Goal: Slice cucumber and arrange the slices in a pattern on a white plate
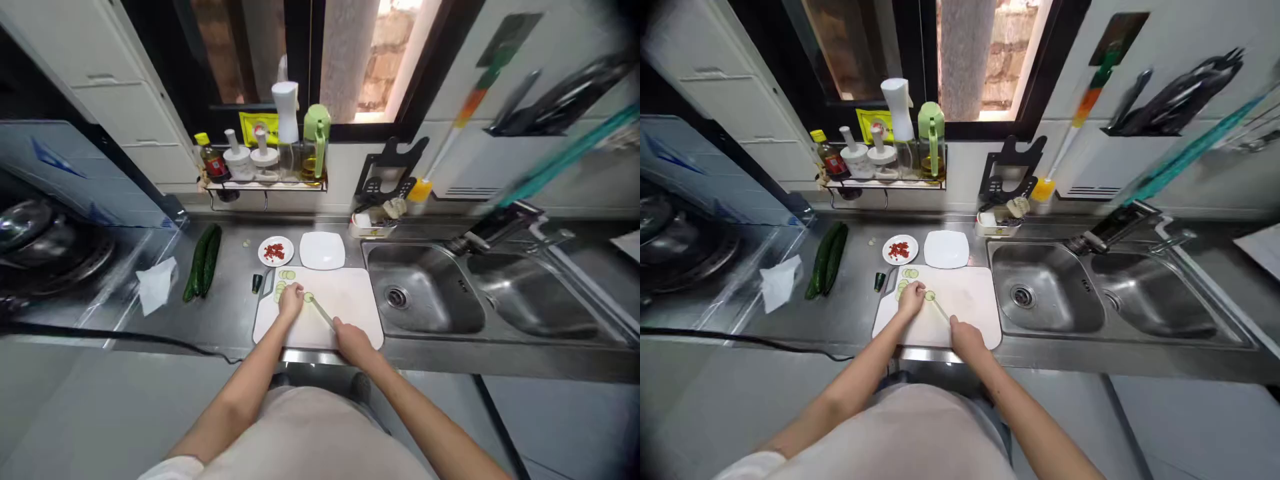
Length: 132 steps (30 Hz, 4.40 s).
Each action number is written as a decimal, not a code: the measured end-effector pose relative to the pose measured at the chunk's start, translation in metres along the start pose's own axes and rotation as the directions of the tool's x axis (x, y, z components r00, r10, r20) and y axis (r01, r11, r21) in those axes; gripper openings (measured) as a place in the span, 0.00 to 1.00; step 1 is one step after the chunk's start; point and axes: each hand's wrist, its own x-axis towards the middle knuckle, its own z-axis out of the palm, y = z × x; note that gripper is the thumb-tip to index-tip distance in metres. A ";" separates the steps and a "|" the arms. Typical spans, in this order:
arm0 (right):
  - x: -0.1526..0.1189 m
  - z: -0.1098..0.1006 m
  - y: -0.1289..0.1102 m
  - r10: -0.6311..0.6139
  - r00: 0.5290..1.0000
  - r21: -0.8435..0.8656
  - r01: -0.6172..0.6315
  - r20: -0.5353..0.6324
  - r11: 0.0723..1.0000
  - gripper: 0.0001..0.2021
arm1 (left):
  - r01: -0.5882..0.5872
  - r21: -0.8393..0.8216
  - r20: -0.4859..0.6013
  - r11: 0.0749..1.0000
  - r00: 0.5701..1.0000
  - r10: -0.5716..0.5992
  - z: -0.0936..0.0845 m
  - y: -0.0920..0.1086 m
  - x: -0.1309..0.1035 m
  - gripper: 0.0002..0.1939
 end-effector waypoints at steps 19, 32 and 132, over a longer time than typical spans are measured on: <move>0.009 -0.010 -0.003 -0.028 1.000 -0.015 0.028 0.010 0.999 0.16 | -0.001 0.042 0.006 0.999 1.000 0.001 -0.002 -0.001 0.002 0.09; 0.016 -0.008 -0.004 -0.032 0.999 -0.017 0.032 -0.028 0.999 0.15 | -0.008 0.043 0.001 0.999 1.000 0.008 -0.002 -0.001 0.002 0.10; 0.007 0.017 0.030 0.140 0.974 0.209 -0.102 -0.178 0.973 0.13 | 0.160 -0.159 -0.167 0.974 0.968 -0.186 -0.044 -0.049 -0.037 0.07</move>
